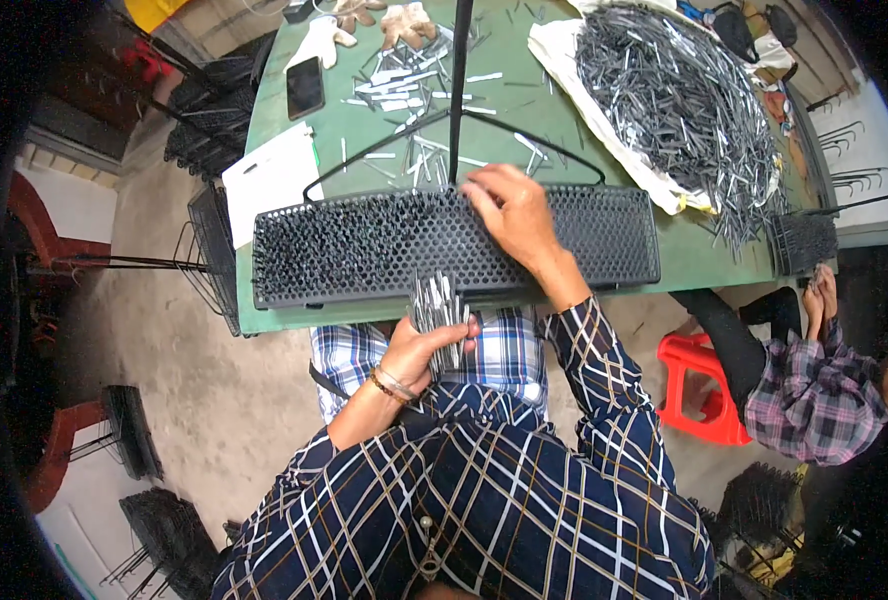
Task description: Assembling a metal mesh by manually inserting small metal rods into a perforated frame.
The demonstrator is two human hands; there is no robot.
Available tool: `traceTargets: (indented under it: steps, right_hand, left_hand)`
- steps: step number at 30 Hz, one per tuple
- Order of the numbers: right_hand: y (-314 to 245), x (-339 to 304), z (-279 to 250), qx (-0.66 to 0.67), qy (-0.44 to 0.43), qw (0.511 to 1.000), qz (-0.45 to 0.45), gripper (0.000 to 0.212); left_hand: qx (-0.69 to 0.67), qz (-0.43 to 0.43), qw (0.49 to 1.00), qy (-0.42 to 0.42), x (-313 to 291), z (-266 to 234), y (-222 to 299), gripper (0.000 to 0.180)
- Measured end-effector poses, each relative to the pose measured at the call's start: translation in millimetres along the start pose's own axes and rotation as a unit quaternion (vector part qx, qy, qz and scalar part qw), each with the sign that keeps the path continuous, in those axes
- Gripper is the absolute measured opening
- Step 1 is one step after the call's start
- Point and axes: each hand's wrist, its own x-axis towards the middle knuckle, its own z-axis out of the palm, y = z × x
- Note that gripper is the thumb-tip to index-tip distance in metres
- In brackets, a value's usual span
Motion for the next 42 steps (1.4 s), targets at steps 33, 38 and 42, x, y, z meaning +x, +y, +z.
traceTargets:
  steps: [33, 38, 42]
  right_hand:
    - [13, 3, 13, -0.023, 0.052, 0.997, -0.045, 0.013]
    - [20, -8, 12, -0.076, 0.003, 0.996, -0.035, 0.017]
    - [-1, -8, 0, -0.009, 0.055, 0.998, -0.007, 0.018]
  left_hand:
    - [-0.016, -0.042, 0.998, 0.040, 5, 5, -2, 0.014]
    - [-0.024, -0.053, 0.998, 0.034, 8, 1, -7, 0.015]
    - [-0.028, -0.053, 0.998, 0.024, 9, -2, -8, 0.015]
